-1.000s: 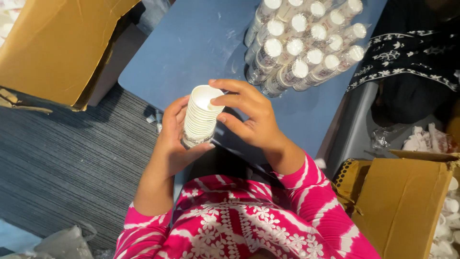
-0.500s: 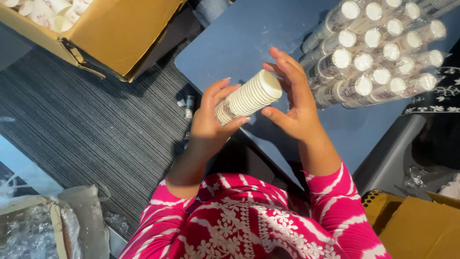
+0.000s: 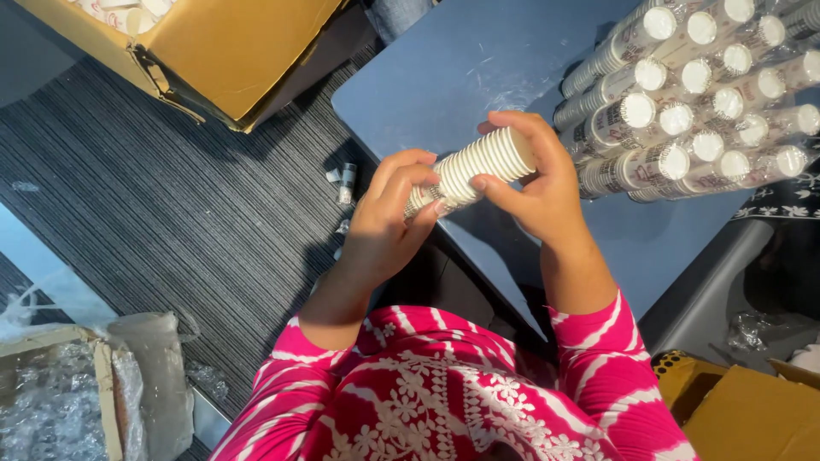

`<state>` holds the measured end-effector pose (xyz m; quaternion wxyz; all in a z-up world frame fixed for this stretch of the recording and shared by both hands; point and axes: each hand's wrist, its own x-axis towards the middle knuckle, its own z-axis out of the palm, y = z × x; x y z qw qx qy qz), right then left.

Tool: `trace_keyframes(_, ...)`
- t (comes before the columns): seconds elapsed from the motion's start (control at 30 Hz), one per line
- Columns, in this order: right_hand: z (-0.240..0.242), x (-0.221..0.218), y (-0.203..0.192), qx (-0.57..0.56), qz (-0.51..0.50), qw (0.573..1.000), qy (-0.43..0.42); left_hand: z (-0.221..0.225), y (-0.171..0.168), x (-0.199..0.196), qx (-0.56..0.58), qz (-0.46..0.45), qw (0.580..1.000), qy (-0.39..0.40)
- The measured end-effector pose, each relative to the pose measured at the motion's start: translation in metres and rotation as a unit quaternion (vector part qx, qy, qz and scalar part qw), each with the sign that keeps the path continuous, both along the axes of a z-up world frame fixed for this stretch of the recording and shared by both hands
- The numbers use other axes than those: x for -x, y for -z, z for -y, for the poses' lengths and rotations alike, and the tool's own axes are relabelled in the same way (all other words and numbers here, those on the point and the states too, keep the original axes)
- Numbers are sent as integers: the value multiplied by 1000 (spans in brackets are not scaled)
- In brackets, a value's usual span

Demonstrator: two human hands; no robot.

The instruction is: Sorting, stacking, and placing plastic wrap over paper cups before organizing them into groups on a table.

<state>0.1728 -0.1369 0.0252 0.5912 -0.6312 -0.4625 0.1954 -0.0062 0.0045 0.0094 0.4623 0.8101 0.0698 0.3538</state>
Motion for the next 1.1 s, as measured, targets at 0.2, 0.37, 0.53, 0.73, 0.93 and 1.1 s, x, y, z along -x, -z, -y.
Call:
trace_keyframes(0.2, -1, -1, -8, 31, 101, 994, -6, -2, -5, -5, -103, -13, 994, 11)
trace_keyframes(0.37, -2, -2, -11, 55, 153, 986, -36, -10, -4, -4, -101, -17, 994, 37)
trace_keyframes(0.53, 1, -5, -7, 57, 195, 977, -72, -15, -1, -6, -53, -20, 995, 82)
trace_keyframes(0.73, 5, -5, -16, 92, 158, 974, -135, -16, 5, -11, 20, -16, 991, 133)
trace_keyframes(0.93, 11, -11, -5, 0, 120, 988, -99, -13, 18, -26, 126, 40, 981, 144)
trace_keyframes(1.1, 16, -7, 2, -117, 89, 989, 13, -7, 34, -37, 145, 100, 976, 128)
